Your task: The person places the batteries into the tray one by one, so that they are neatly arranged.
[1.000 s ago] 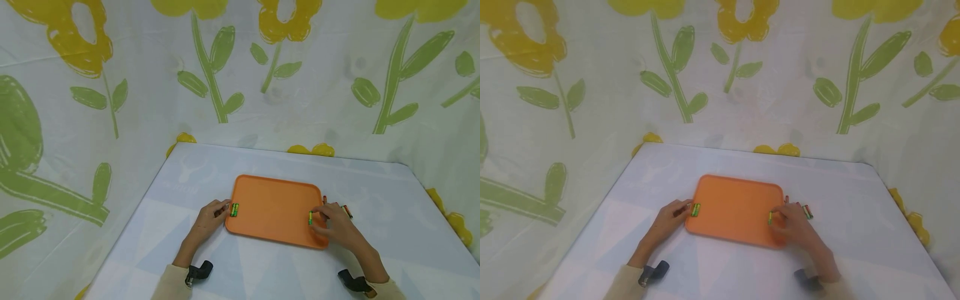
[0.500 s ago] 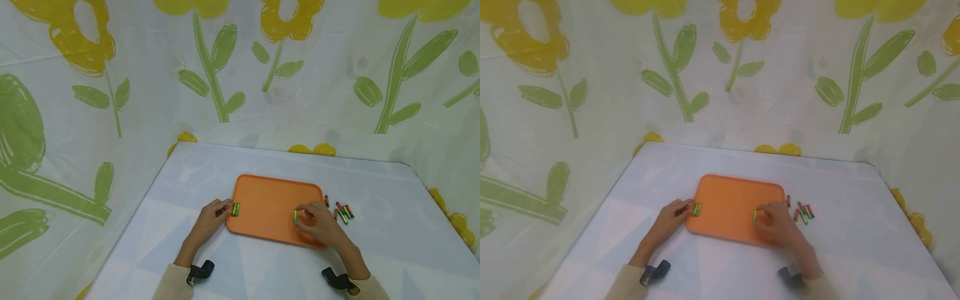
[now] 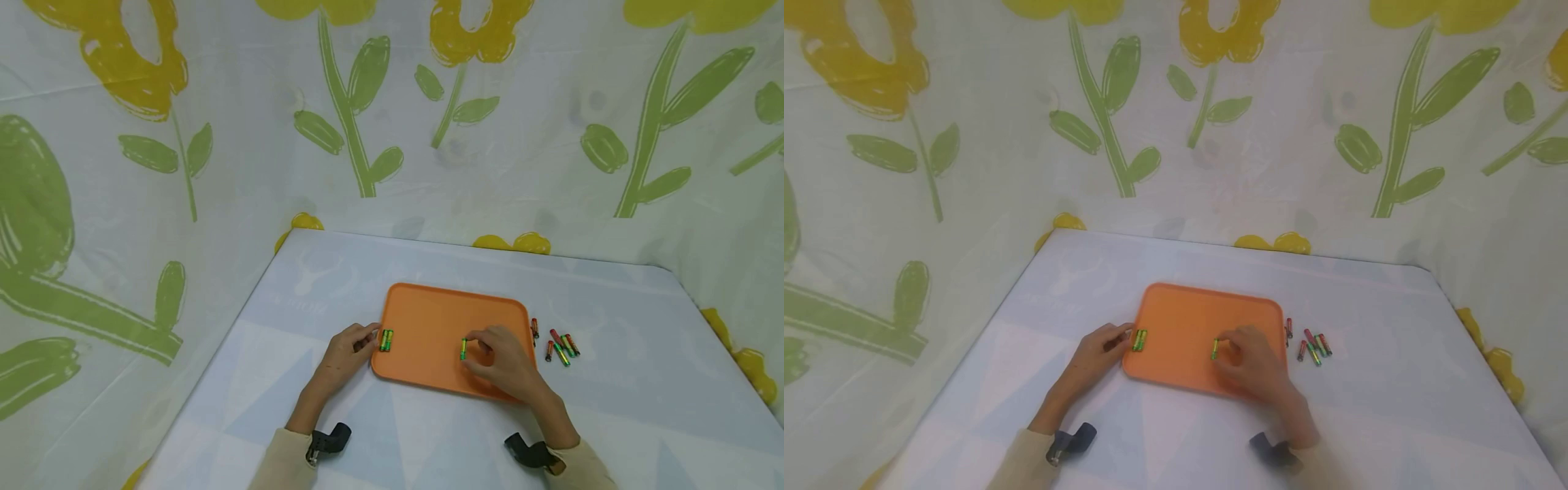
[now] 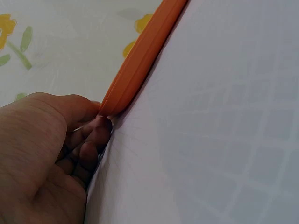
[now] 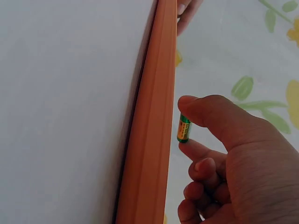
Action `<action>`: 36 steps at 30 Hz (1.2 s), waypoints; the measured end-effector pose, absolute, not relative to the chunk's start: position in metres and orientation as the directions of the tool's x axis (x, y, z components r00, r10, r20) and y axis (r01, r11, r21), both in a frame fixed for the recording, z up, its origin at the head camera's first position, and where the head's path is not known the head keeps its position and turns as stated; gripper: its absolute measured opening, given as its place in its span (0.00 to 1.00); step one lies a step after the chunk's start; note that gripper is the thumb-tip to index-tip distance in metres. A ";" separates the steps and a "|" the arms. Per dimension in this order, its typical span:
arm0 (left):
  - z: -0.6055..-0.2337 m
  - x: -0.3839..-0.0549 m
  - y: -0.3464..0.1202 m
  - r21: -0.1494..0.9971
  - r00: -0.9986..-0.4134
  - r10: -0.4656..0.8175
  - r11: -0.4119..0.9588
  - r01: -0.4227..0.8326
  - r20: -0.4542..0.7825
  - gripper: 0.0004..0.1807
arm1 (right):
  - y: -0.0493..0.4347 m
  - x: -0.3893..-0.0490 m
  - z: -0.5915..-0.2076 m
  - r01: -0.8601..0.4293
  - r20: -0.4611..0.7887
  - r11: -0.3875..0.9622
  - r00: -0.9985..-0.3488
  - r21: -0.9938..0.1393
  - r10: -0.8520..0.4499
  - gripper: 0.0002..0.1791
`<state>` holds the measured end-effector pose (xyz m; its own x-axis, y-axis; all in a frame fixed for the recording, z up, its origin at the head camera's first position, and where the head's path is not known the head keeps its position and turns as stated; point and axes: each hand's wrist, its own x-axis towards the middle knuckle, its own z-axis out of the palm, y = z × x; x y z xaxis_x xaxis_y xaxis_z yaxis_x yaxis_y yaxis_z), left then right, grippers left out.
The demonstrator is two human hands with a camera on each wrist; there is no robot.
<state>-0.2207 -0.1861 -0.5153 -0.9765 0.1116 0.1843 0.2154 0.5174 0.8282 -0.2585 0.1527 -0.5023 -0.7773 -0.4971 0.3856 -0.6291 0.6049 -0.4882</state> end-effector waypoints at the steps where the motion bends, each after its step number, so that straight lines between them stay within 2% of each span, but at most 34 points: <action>1: -0.515 -0.221 -0.186 0.827 -0.976 0.113 0.519 0.217 0.186 0.21 | 0.150 -0.259 -0.503 -0.627 0.380 0.605 -0.779 -0.491 -0.499 0.18; 15: -0.515 -0.220 -0.188 0.819 -0.976 0.114 0.531 0.217 0.185 0.21 | 0.122 -0.258 -0.505 -0.568 0.300 0.631 -0.820 -0.529 -0.487 0.18; 36: -0.514 -0.222 -0.186 0.834 -0.977 0.112 0.510 0.211 0.180 0.21 | 0.087 -0.266 -0.510 -0.579 0.293 0.625 -0.811 -0.524 -0.506 0.20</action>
<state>-0.2215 -0.1860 -0.5143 -0.9774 0.1117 0.1795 0.2114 0.5097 0.8340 -0.2657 0.0872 -0.5099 -0.8113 -0.5057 0.2935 -0.5789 0.6245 -0.5242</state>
